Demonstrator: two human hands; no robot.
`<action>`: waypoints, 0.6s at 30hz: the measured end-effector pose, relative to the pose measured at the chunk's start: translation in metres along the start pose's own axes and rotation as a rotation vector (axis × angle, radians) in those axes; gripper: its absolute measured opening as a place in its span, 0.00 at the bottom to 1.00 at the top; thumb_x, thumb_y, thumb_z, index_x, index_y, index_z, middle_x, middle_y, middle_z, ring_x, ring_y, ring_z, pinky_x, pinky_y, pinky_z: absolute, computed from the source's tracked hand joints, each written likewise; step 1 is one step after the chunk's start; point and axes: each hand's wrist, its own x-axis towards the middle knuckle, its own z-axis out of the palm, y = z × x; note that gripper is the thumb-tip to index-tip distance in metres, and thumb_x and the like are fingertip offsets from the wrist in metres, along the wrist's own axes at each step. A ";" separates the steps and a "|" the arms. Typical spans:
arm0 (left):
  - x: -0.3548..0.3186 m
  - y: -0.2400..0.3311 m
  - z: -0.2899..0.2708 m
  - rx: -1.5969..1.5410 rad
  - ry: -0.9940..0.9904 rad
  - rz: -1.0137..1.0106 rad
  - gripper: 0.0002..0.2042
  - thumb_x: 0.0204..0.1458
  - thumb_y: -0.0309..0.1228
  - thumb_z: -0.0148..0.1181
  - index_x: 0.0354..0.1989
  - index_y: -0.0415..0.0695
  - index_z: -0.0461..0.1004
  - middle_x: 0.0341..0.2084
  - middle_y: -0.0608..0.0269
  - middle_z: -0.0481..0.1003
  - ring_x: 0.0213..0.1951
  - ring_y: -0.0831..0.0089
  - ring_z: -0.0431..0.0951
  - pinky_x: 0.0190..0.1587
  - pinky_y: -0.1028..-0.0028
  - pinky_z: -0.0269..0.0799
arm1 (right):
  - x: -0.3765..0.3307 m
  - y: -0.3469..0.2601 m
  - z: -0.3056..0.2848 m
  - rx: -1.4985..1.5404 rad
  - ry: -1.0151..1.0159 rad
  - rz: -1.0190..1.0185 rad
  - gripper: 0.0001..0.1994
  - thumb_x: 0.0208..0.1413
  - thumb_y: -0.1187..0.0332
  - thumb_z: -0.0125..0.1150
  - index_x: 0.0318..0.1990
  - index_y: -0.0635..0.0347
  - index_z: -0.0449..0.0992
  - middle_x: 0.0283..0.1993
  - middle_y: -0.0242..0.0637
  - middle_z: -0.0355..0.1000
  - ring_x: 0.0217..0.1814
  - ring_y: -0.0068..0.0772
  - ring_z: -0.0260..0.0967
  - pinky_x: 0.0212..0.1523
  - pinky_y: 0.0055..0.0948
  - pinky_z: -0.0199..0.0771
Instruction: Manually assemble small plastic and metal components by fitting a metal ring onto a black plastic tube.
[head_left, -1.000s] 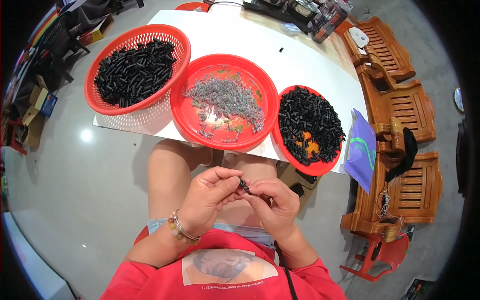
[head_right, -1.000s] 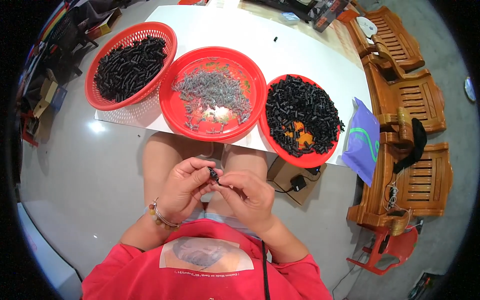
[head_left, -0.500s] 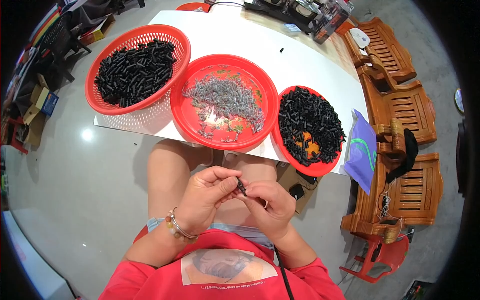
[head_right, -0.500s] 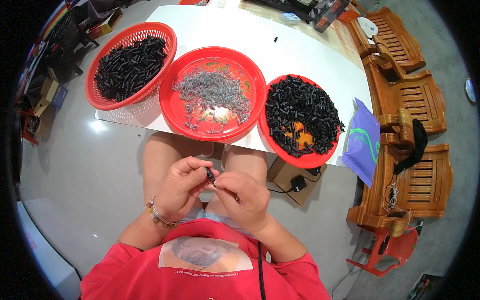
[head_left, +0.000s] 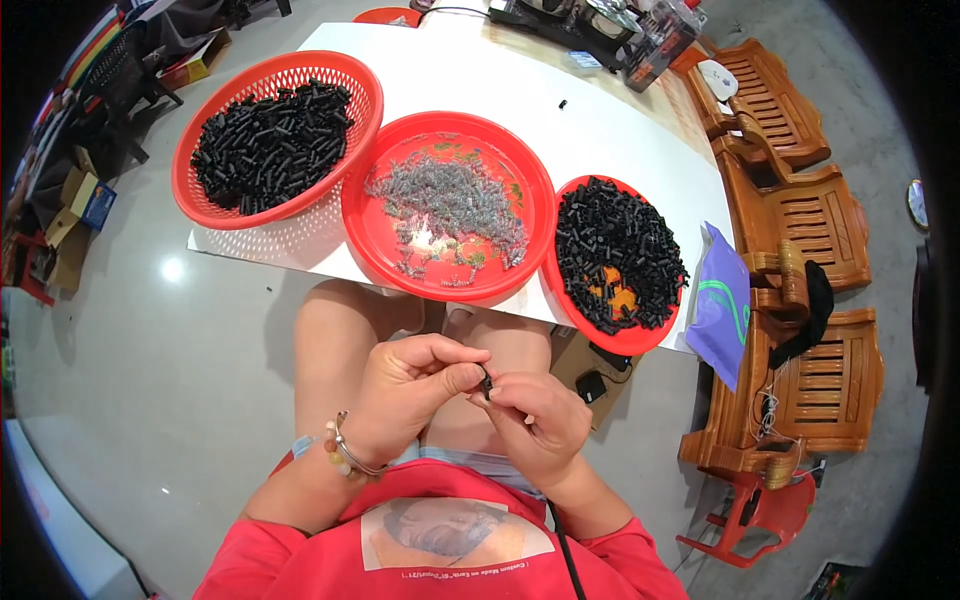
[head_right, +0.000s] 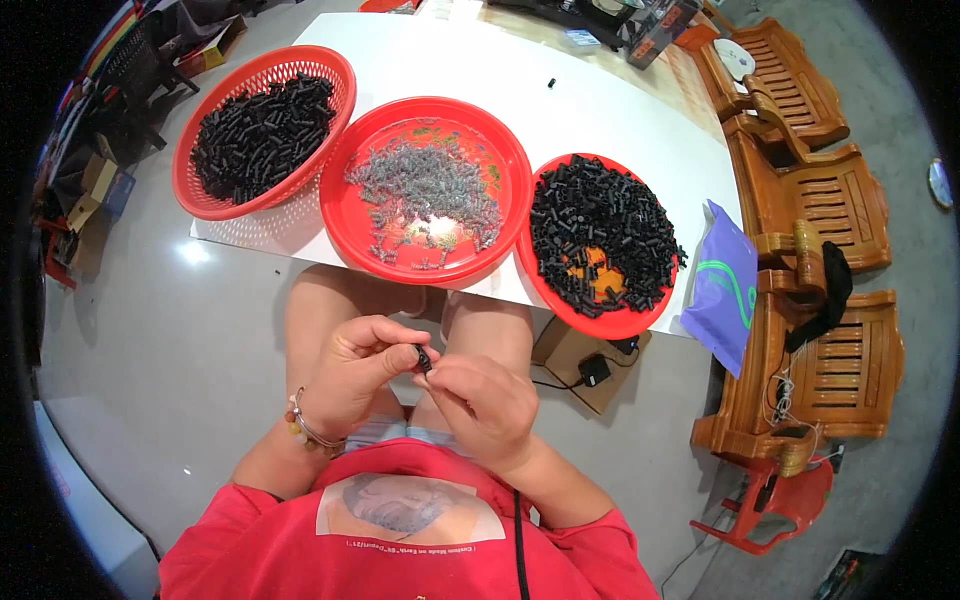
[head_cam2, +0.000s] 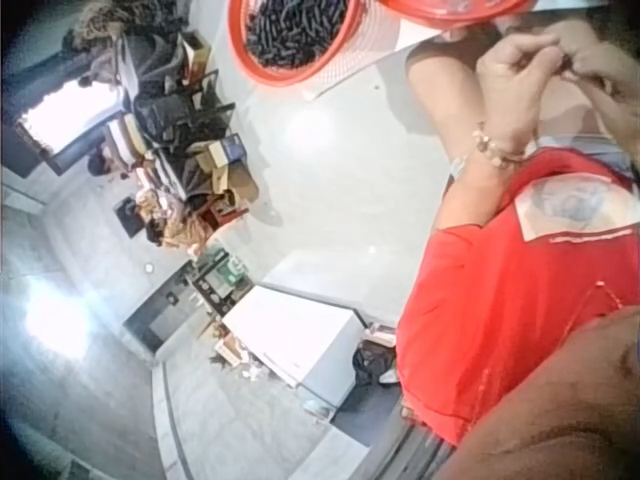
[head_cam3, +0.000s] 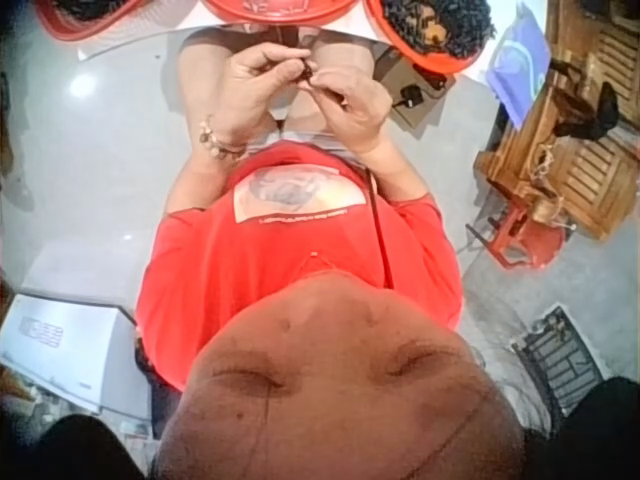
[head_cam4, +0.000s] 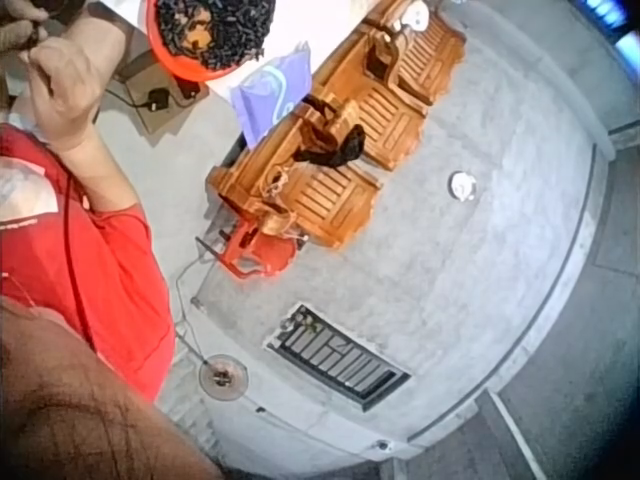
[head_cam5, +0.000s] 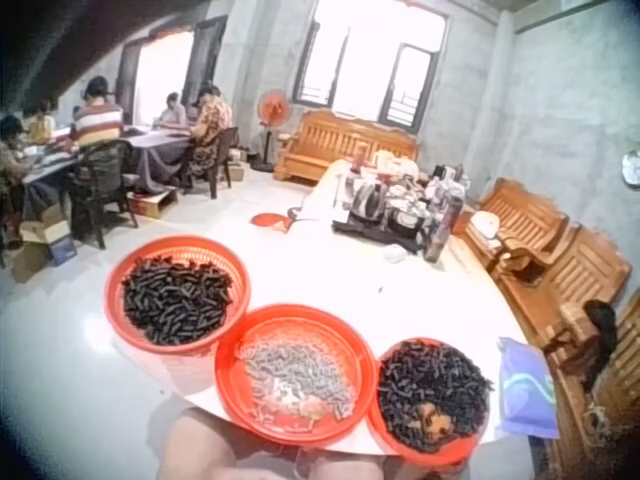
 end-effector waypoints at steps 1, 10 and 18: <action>0.000 0.002 0.000 0.096 0.001 0.031 0.07 0.52 0.20 0.57 0.39 0.34 0.76 0.31 0.59 0.78 0.33 0.77 0.78 0.37 0.79 0.75 | 0.001 -0.001 -0.001 -0.004 -0.020 -0.004 0.10 0.37 0.81 0.68 0.29 0.60 0.75 0.26 0.38 0.74 0.24 0.33 0.72 0.24 0.25 0.71; 0.002 0.018 -0.002 0.422 -0.112 0.103 0.08 0.50 0.20 0.60 0.38 0.35 0.78 0.28 0.60 0.78 0.31 0.81 0.77 0.34 0.82 0.73 | 0.001 -0.002 -0.004 -0.044 -0.064 -0.082 0.11 0.38 0.78 0.70 0.31 0.59 0.75 0.25 0.36 0.73 0.22 0.29 0.71 0.20 0.24 0.68; 0.002 0.009 -0.007 0.120 -0.088 -0.079 0.09 0.53 0.22 0.56 0.42 0.35 0.76 0.31 0.63 0.77 0.34 0.79 0.76 0.37 0.81 0.72 | 0.013 -0.010 -0.011 -0.009 -0.200 0.215 0.21 0.38 0.68 0.73 0.40 0.59 0.71 0.26 0.32 0.71 0.17 0.24 0.63 0.18 0.25 0.64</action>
